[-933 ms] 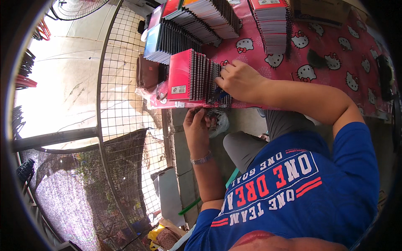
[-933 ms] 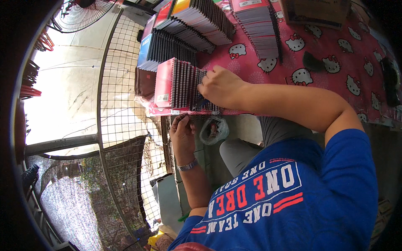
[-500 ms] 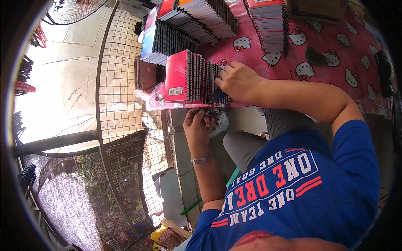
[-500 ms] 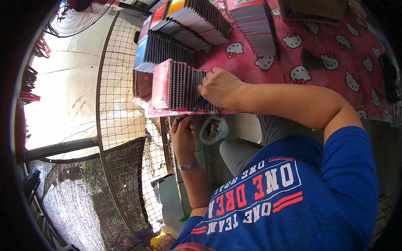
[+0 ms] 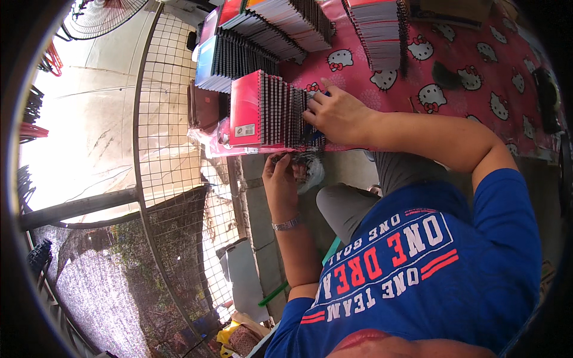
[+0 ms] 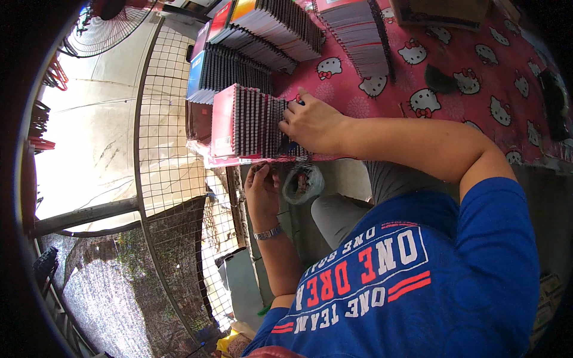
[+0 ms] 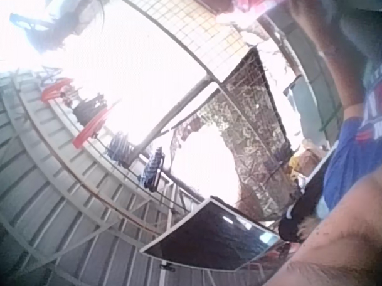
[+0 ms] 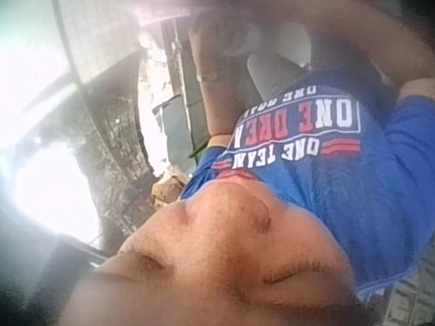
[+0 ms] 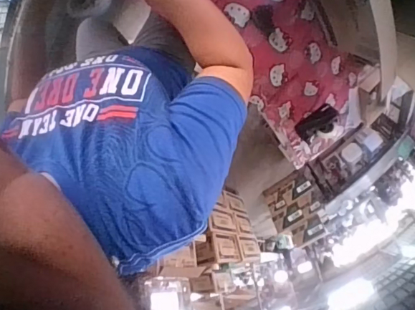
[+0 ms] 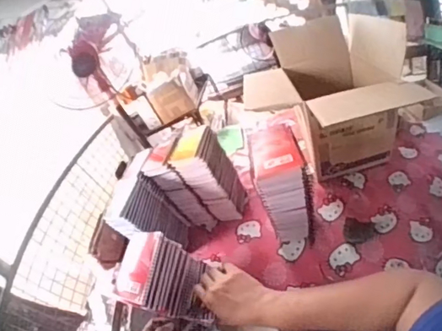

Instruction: The person applies metal staples to a stack of notebooks using a stapler, then sorts them and places the discarded items into a plastic bag.

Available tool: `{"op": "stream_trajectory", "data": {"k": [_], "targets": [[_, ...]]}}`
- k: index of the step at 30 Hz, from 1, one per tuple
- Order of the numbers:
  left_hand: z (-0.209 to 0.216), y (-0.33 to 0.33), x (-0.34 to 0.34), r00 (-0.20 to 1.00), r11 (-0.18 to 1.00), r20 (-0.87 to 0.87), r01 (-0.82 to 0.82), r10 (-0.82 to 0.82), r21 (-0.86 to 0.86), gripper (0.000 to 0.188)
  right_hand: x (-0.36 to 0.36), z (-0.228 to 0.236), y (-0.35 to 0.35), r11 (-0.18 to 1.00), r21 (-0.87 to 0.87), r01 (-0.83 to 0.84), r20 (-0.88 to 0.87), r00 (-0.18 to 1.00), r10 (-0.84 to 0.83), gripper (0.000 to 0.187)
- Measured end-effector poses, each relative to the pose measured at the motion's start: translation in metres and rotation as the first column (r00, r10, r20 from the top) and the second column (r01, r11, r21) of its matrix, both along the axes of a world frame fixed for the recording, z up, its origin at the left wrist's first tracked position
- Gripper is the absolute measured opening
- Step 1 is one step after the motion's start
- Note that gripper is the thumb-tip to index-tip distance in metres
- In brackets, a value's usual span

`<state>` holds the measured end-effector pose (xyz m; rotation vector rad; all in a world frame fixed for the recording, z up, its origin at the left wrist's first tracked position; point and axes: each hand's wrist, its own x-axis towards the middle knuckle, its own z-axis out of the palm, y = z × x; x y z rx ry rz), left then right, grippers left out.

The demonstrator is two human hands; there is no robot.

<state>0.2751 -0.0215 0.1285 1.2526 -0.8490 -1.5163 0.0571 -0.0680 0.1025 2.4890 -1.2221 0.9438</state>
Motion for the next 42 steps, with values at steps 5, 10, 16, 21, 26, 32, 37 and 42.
{"op": "stream_trajectory", "data": {"k": [5, 10, 16, 21, 26, 32, 37, 42], "targets": [[-0.01, -0.005, 0.0, 0.989, 0.999, 0.145, 0.029, -0.032, 0.021, 0.013, 0.014, 0.01, 0.001, 0.982, 0.187, 0.005, -0.127, 0.992, 0.019, 0.016], [-0.016, -0.005, 0.003, 0.996, 1.0, 0.088, 0.003, -0.003, 0.005, 0.015, 0.005, 0.011, 0.002, 0.854, 0.52, 0.012, -0.152, 0.985, 0.079, 0.016], [-0.019, -0.006, 0.0, 0.997, 1.0, 0.071, -0.01, 0.012, -0.018, 0.012, 0.007, -0.006, -0.003, 0.997, -0.073, 0.003, -0.012, 1.0, -0.004, 0.015], [-0.024, -0.007, 0.002, 0.985, 0.999, 0.175, 0.019, -0.011, -0.045, 0.011, 0.014, 0.003, -0.004, 0.862, 0.507, 0.017, -0.186, 0.978, 0.091, 0.015], [-0.031, -0.008, 0.005, 0.997, 0.997, 0.004, -0.076, 0.076, 0.013, 0.013, -0.003, -0.015, -0.004, 0.987, 0.158, 0.014, -0.068, 0.998, -0.003, 0.015], [-0.036, -0.008, -0.004, 0.989, 0.999, 0.146, 0.022, -0.017, -0.033, 0.015, 0.013, -0.008, -0.007, 0.963, 0.268, 0.032, -0.205, 0.978, 0.024, 0.017], [-0.036, -0.005, -0.003, 0.991, 1.0, 0.131, -0.002, 0.001, 0.002, 0.014, 0.005, -0.002, -0.003, 0.806, 0.589, 0.063, -0.21, 0.975, 0.077, 0.017], [-0.04, -0.006, 0.001, 0.997, 1.0, 0.075, 0.02, -0.019, -0.006, 0.012, -0.006, -0.027, -0.004, 0.998, 0.01, 0.067, -0.064, 0.996, -0.066, 0.017]]}}
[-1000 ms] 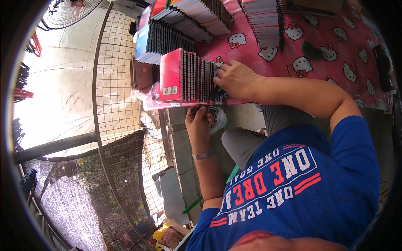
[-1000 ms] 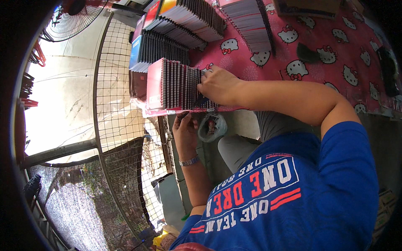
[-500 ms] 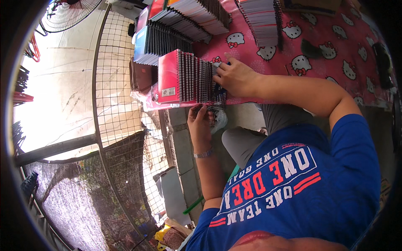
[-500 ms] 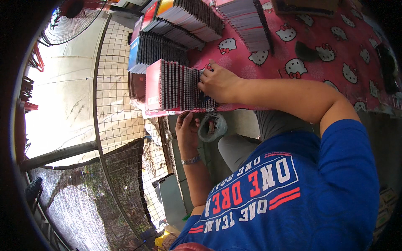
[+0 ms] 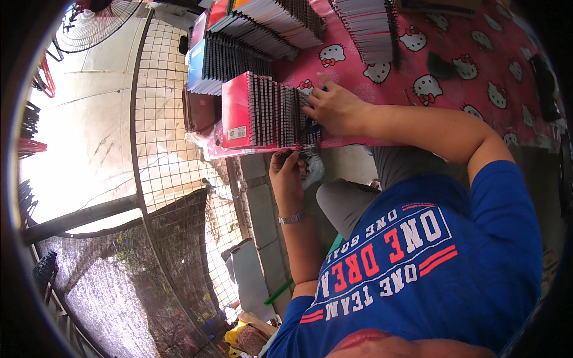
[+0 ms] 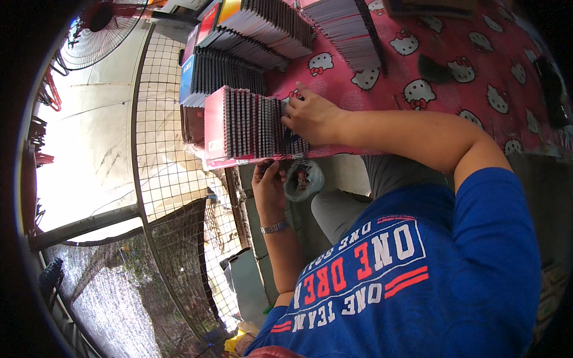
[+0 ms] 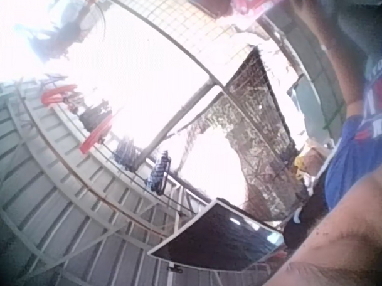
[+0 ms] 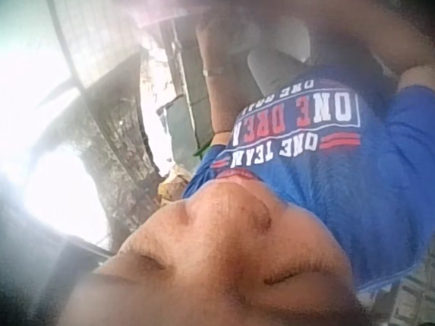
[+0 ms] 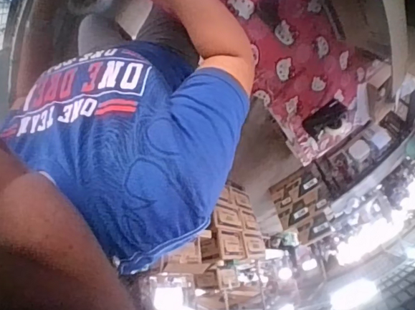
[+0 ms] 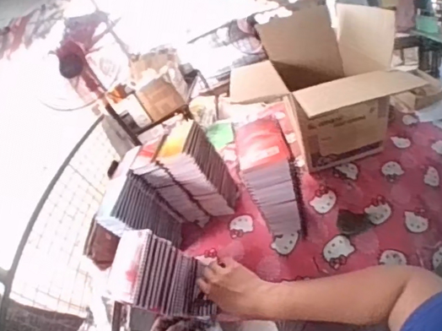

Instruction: The person applies metal staples to a stack of notebooks using a stapler, then sorts them and places the discarded items into a plastic bag.

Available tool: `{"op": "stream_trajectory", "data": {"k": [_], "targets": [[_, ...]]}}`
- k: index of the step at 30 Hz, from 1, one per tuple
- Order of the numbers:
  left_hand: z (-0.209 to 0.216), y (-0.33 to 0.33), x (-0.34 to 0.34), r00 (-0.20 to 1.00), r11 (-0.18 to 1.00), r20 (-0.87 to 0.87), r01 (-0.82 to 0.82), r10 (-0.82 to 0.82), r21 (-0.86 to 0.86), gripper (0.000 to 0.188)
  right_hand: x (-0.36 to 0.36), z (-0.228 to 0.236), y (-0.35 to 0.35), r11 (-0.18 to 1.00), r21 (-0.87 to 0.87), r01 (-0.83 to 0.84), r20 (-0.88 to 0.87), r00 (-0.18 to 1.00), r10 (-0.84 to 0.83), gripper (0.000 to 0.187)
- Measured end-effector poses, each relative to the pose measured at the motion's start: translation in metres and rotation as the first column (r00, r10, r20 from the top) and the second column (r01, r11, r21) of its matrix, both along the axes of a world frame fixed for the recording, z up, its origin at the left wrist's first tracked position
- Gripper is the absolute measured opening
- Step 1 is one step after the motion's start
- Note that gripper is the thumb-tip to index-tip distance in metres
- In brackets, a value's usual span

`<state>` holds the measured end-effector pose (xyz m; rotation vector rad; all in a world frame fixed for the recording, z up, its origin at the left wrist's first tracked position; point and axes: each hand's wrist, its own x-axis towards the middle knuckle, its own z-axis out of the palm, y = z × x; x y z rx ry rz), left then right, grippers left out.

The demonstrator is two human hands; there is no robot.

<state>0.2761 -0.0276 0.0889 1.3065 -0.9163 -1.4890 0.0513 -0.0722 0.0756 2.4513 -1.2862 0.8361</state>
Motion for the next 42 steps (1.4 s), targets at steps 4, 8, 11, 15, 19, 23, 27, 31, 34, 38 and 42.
{"op": "stream_trajectory", "data": {"k": [4, 8, 11, 15, 19, 23, 27, 31, 34, 38, 42], "targets": [[0.0, -0.002, -0.005, 0.985, 0.999, 0.168, 0.033, -0.031, -0.01, 0.008, 0.012, -0.001, -0.005, 0.998, 0.035, -0.051, -0.085, 0.995, 0.054, 0.018], [0.007, 0.001, -0.01, 0.936, 0.999, 0.351, -0.005, -0.01, 0.044, 0.01, 0.013, 0.007, -0.004, 0.842, 0.54, -0.003, -0.123, 0.989, 0.083, 0.02], [0.004, 0.005, -0.009, 0.974, 0.999, 0.222, -0.048, 0.042, 0.018, 0.014, 0.003, -0.006, 0.002, 0.921, 0.39, -0.016, -0.054, 0.998, 0.04, 0.019], [0.002, 0.003, -0.009, 0.994, 0.996, 0.096, -0.064, 0.058, 0.063, 0.012, 0.007, -0.016, -0.001, 0.997, -0.061, -0.042, 0.005, 0.999, 0.043, 0.018], [-0.003, 0.001, -0.008, 0.954, 0.999, 0.297, 0.023, -0.033, 0.04, 0.009, 0.019, -0.008, 0.0, 0.98, 0.198, -0.02, -0.095, 0.995, 0.04, 0.024], [-0.001, 0.003, -0.011, 0.977, 0.997, 0.21, -0.044, 0.03, 0.061, 0.01, 0.009, -0.006, 0.004, 0.881, 0.473, -0.015, -0.088, 0.994, 0.064, 0.016], [-0.005, 0.003, -0.006, 0.996, 0.988, -0.008, -0.092, 0.094, 0.121, 0.012, 0.005, -0.023, 0.004, 0.998, 0.02, -0.056, 0.044, 0.998, 0.055, 0.02], [-0.015, 0.001, -0.004, 0.997, 0.993, 0.067, -0.046, 0.039, 0.108, 0.014, 0.02, -0.016, 0.003, 0.994, 0.094, -0.054, -0.023, 0.998, 0.056, 0.016], [-0.021, 0.001, -0.001, 0.989, 0.998, 0.147, -0.011, 0.001, 0.066, 0.014, 0.017, 0.002, 0.004, 0.803, 0.595, -0.026, -0.141, 0.981, 0.136, 0.017], [-0.015, 0.002, -0.008, 0.987, 0.981, 0.042, -0.159, 0.155, 0.112, 0.015, 0.002, -0.021, 0.007, 0.937, 0.345, -0.058, 0.009, 0.998, 0.059, 0.017], [-0.025, 0.0, -0.004, 0.987, 0.979, 0.01, -0.159, 0.159, 0.127, 0.016, 0.015, -0.027, 0.004, 0.998, 0.014, -0.06, 0.028, 0.998, 0.06, 0.016]]}}
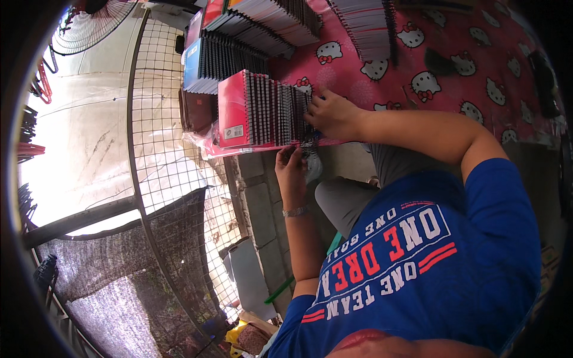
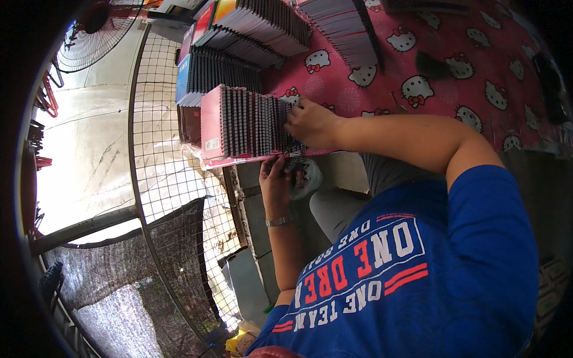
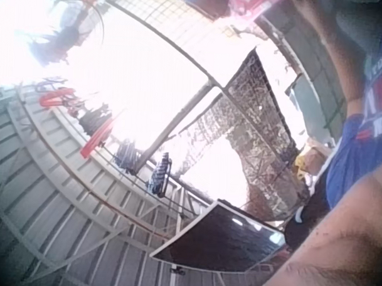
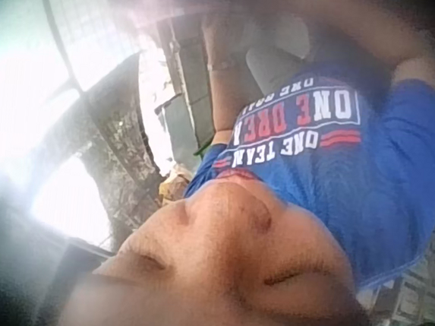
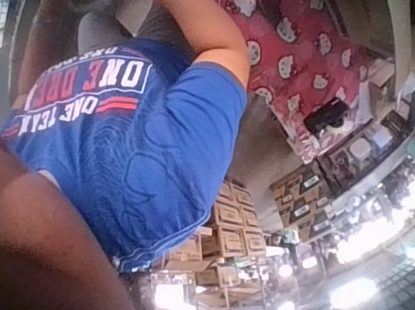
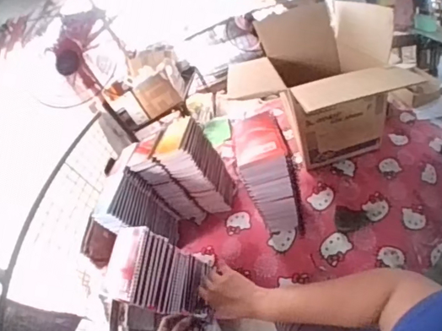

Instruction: The person applies metal staples to a stack of notebooks using a stapler, then sorts them and places the discarded items into a plastic bag.

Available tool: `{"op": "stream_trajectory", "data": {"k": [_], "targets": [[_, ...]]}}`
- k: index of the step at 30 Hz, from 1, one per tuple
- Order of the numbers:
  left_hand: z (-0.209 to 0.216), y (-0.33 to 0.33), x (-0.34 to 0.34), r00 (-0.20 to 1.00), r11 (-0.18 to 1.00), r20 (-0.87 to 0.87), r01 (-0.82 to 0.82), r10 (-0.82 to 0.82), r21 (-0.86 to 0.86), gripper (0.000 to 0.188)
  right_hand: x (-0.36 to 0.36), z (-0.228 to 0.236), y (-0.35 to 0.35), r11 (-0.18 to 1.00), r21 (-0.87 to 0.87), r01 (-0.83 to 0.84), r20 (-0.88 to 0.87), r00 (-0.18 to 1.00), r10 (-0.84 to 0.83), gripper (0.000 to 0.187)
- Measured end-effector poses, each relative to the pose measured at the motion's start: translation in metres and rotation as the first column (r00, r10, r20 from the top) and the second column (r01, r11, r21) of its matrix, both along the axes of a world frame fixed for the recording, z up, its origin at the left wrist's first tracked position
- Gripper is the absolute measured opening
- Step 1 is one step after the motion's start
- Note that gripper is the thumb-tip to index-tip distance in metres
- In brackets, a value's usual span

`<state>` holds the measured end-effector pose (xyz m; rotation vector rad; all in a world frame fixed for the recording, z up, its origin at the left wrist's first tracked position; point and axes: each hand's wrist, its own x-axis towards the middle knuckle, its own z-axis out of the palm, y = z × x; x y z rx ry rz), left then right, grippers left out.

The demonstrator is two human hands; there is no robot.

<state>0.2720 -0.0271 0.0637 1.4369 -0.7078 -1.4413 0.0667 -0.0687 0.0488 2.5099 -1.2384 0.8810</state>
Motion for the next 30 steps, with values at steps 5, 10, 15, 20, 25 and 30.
{"op": "stream_trajectory", "data": {"k": [5, 10, 15, 20, 25, 30], "targets": [[-0.008, -0.001, 0.004, 0.98, 0.988, 0.158, 0.133, -0.119, -0.079, 0.016, 0.002, 0.019, -0.001, 0.827, 0.561, 0.03, -0.169, 0.982, 0.08, 0.019], [-0.008, -0.002, 0.001, 0.997, 0.997, 0.042, 0.069, -0.067, -0.039, 0.02, -0.011, -0.01, 0.002, 0.985, 0.167, 0.034, -0.024, 0.999, -0.03, 0.016], [-0.021, -0.002, 0.006, 0.983, 0.985, 0.113, 0.151, -0.141, -0.081, 0.024, 0.009, 0.004, 0.001, 0.937, 0.347, 0.037, -0.171, 0.985, 0.024, 0.015], [-0.023, -0.001, 0.005, 0.987, 0.991, 0.125, 0.109, -0.099, -0.076, 0.025, -0.003, 0.007, 0.002, 0.853, 0.521, 0.017, -0.131, 0.99, 0.061, 0.02], [-0.023, -0.002, 0.003, 0.994, 0.993, 0.006, 0.109, -0.109, -0.052, 0.023, -0.008, -0.015, -0.002, 0.999, -0.011, 0.035, 0.006, 0.999, -0.035, 0.021], [-0.027, -0.002, 0.012, 0.993, 0.991, -0.009, 0.12, -0.12, -0.056, 0.022, 0.004, 0.02, -0.002, 0.801, 0.598, 0.028, -0.214, 0.969, 0.127, 0.016]]}}
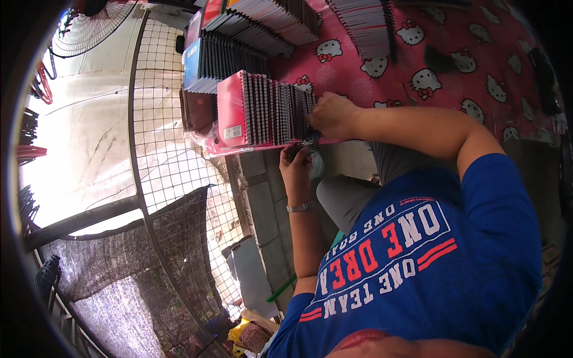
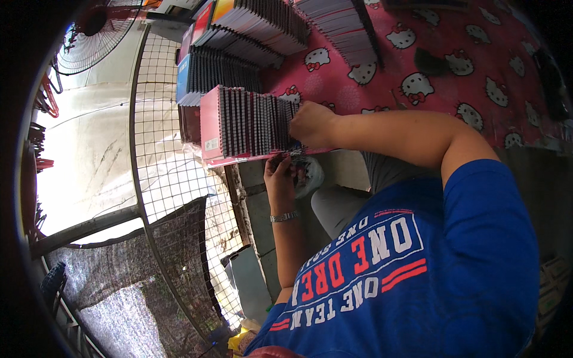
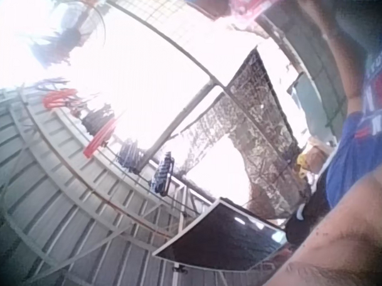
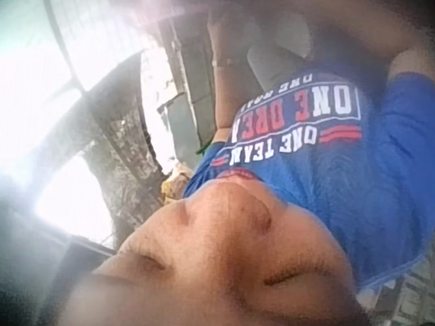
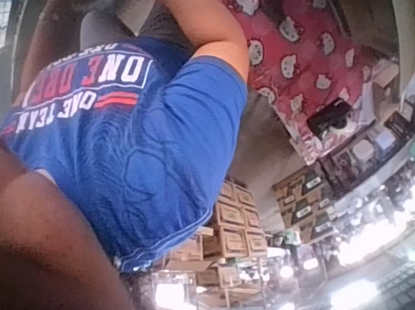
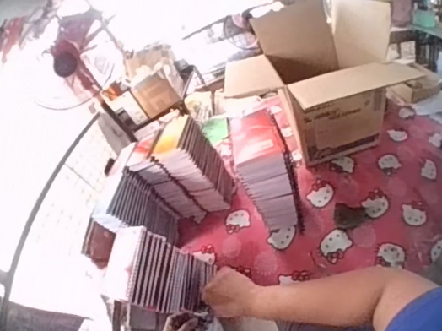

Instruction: The person applies metal staples to a stack of notebooks using a stapler, then sorts them and places the discarded items into a plastic bag.

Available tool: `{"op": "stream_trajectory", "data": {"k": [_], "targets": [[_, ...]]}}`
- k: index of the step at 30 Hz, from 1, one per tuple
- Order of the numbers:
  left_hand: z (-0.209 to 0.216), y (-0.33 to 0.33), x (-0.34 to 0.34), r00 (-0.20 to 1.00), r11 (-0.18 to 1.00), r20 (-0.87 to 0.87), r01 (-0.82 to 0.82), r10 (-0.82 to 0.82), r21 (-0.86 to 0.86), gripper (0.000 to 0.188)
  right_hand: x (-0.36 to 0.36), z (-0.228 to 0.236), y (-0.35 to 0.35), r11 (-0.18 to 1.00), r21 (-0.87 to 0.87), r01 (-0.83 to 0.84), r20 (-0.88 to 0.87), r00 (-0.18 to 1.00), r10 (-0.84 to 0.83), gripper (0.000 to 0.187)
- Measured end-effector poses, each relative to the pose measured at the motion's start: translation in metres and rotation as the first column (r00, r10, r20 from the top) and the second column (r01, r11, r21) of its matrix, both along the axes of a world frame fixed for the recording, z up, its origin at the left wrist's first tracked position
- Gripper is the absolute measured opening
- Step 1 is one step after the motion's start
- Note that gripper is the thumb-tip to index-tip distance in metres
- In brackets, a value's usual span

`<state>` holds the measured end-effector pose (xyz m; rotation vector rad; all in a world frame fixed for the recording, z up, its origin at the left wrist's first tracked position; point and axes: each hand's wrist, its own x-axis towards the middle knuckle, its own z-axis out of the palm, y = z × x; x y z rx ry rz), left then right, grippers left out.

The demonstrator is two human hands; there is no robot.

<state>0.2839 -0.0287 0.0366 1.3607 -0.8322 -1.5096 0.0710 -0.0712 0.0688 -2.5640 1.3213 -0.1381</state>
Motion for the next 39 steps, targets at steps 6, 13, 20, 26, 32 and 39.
{"op": "stream_trajectory", "data": {"k": [6, 13, 20, 26, 32, 39], "targets": [[-0.003, 0.001, -0.002, 0.999, 0.999, -0.028, -0.044, 0.044, 0.004, 0.024, -0.016, -0.033, 0.002, 0.887, -0.443, 0.133, 0.223, 0.974, -0.034, 0.014], [-0.012, 0.003, -0.013, 0.983, 0.999, 0.183, -0.015, 0.024, -0.051, 0.04, -0.001, -0.016, -0.002, 0.989, -0.146, 0.01, -0.023, 1.0, -0.014, 0.019], [-0.017, 0.003, -0.01, 0.999, 0.999, 0.023, -0.048, 0.048, -0.003, 0.047, -0.016, -0.045, 0.001, 0.926, -0.363, 0.104, 0.181, 0.983, -0.039, 0.016], [-0.025, 0.004, -0.016, 0.96, 0.997, 0.281, 0.006, 0.016, -0.075, 0.033, -0.001, -0.032, 0.0, 0.98, -0.184, 0.077, 0.135, 0.989, -0.053, 0.016], [-0.025, 0.001, -0.017, 0.982, 0.998, 0.177, -0.061, 0.061, -0.011, 0.03, -0.02, -0.06, 0.001, 0.957, -0.266, 0.118, 0.183, 0.981, -0.07, 0.015], [-0.032, 0.001, -0.013, 0.971, 0.999, 0.241, -0.005, 0.014, -0.037, 0.028, 0.002, -0.051, -0.003, 0.994, -0.093, 0.059, 0.042, 0.998, -0.055, 0.016]]}}
